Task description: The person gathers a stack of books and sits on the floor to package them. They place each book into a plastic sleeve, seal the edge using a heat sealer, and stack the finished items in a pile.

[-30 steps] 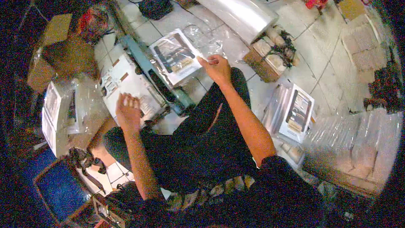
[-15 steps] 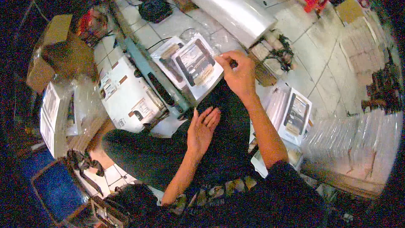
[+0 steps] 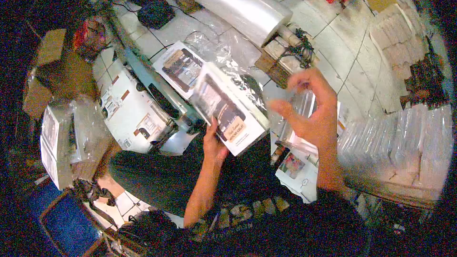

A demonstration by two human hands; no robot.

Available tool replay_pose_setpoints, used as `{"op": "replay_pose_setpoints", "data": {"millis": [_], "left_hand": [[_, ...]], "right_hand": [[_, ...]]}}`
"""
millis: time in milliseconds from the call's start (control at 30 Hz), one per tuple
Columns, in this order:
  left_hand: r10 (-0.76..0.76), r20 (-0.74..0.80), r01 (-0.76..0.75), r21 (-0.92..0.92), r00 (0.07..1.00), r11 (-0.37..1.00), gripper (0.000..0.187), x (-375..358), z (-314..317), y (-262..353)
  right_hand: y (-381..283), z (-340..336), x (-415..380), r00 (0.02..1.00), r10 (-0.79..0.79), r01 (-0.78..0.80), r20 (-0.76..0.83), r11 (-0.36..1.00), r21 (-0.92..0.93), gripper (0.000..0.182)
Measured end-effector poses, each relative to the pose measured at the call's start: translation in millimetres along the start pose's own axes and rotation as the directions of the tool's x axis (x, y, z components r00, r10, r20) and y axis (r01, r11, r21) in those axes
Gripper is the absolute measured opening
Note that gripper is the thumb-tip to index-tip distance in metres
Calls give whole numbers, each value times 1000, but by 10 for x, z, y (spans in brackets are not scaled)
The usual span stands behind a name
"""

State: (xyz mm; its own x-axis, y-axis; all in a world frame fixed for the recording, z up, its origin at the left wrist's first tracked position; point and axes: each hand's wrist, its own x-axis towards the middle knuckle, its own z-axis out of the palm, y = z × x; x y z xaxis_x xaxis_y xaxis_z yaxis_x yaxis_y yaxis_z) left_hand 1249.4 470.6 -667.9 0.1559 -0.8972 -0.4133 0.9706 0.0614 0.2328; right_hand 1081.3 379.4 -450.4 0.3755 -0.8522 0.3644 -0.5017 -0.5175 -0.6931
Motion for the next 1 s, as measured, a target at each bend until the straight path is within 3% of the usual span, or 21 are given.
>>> {"op": "replay_pose_setpoints", "data": {"millis": [33,67,100,133,167,233,267,300,333,400,500,533,600,633,733,833,900,1000], "left_hand": [[19,3,-19,-37,1000,999,43,27,-64,-1],[31,12,-30,-70,999,997,42,9,-86,15],[31,12,-30,-69,999,997,42,-3,-103,38],[22,63,-22,-2,998,1000,42,-22,-126,60],[10,112,-18,66,994,998,42,-46,-139,85],[9,136,-19,69,991,997,41,-91,-158,93],[1,116,-15,121,993,993,42,-117,-92,100],[-9,101,-8,173,995,985,42,-129,-20,112],[-5,137,-31,260,991,965,41,-139,54,136],[-59,181,19,216,982,976,43,-66,-15,135],[-90,214,53,171,973,984,42,-98,58,144],[-125,165,85,231,978,969,41,-93,40,150],[-147,105,110,293,984,950,40,-113,114,186],[-151,107,114,290,983,950,40,-132,159,202],[-39,65,11,385,997,923,43,-189,209,255],[182,2,-157,517,983,841,39,-375,228,388],[246,-56,-181,527,968,831,39,-482,103,461],[380,-180,-207,595,907,776,39,-609,-35,704]], "right_hand": [[129,57,-13,1000,-1,1,-2,1000,-3,54],[255,129,-31,993,78,-106,91,925,365,72],[319,172,-38,972,115,-226,207,708,669,89],[326,204,-33,971,116,-229,209,706,670,89],[312,265,-21,917,197,-372,347,735,566,94],[259,405,-2,732,371,-604,571,742,292,105],[209,462,-23,782,441,-546,440,826,141,70],[264,483,-35,781,443,-548,440,825,141,70],[370,513,-47,784,457,-578,420,783,228,49],[295,539,-65,830,463,-555,310,738,383,18],[337,471,-100,866,393,-469,311,853,228,16],[307,463,-109,864,394,-471,312,853,227,16],[202,435,-115,810,516,-584,280,659,475,17],[208,424,-117,809,518,-584,276,660,472,17],[359,433,-128,793,527,-608,305,659,442,18],[692,655,-171,786,505,-610,357,726,318,18],[725,896,-161,679,547,-734,489,520,437,15],[749,1377,-81,639,488,-766,594,475,433,14]]}}
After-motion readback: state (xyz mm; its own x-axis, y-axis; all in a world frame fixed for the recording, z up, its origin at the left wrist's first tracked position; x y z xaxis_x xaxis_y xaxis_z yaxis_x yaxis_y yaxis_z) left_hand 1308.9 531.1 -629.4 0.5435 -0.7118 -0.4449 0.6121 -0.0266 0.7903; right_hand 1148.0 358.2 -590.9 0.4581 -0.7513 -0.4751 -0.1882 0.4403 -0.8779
